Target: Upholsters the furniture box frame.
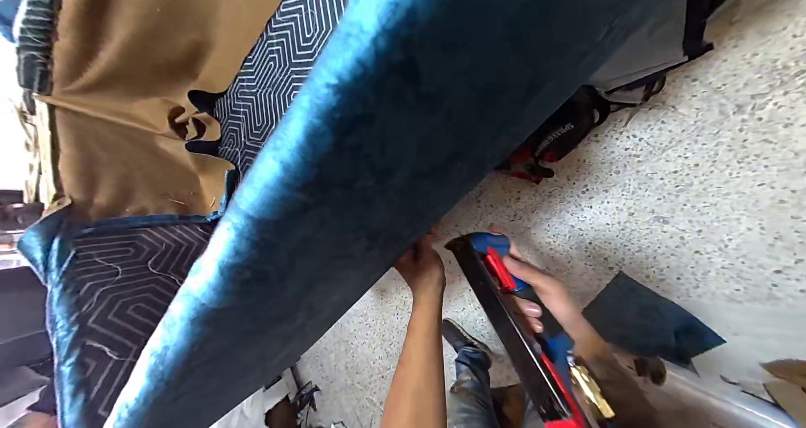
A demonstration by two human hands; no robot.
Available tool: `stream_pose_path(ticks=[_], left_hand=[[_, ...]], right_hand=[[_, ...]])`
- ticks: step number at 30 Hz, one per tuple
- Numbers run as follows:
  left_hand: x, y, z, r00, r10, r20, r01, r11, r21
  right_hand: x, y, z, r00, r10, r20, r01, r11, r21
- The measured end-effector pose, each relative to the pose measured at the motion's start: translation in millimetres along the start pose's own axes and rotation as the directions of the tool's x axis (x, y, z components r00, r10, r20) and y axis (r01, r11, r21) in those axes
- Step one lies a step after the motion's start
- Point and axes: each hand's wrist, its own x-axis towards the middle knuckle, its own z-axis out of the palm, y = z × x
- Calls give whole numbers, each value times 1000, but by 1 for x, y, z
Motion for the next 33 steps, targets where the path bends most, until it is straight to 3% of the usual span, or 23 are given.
stream_pose_path(ticks=[4, 7, 10, 13, 16, 18, 19, 20, 21, 22, 23, 24, 27, 29, 33], left_hand=[[-2, 6, -5, 991, -60, -118, 82, 977, 194], [-3, 21, 0, 978, -78, -195, 139, 936, 322], [-2, 23, -2, 985, -19, -171, 85, 916, 391], [0, 23, -2, 975, -8, -220, 121, 852, 508], [3, 28, -5, 968, -97, -233, 209, 825, 526], [8, 27, -11, 951, -289, -113, 310, 868, 389], [13, 22, -15, 932, -359, 42, 334, 899, 284], [20, 19, -14, 889, -375, 262, 328, 922, 208], [30, 18, -4, 798, -351, 491, 309, 936, 167], [36, 20, 16, 724, -319, 612, 286, 946, 155], [36, 25, 40, 710, -281, 646, 270, 955, 119], [30, 30, 65, 752, -240, 613, 265, 963, 52], [2, 34, 118, 950, -151, 272, 161, 987, -15], [-4, 30, 130, 988, -96, 124, 89, 994, 64], [2, 40, 131, 990, -113, 82, 90, 965, 247]], right_hand=[[41, 30, -18, 992, -15, 128, -2, 991, 132], [57, 42, -23, 979, -17, 203, -10, 992, 128], [64, 41, -23, 974, -19, 224, 0, 997, 81], [68, 36, -24, 967, 6, 255, -22, 998, 61], [68, 34, -20, 979, 33, 202, -40, 999, 31], [63, 29, -17, 984, 24, 175, -27, 1000, 15], [56, 25, -17, 985, -2, 173, -1, 1000, 17], [46, 18, -18, 985, -36, 169, 33, 999, 20], [35, 11, -20, 983, -74, 169, 69, 997, 32], [22, 2, -23, 978, -115, 173, 107, 993, 53], [10, -9, -27, 972, -154, 179, 142, 987, 76], [-1, -22, -29, 966, -185, 180, 170, 981, 96], [-16, -64, -27, 956, -241, 167, 234, 970, 59], [-14, -88, -20, 959, -238, 156, 240, 971, 4], [5, -101, -3, 975, -195, 105, 204, 975, -83]])
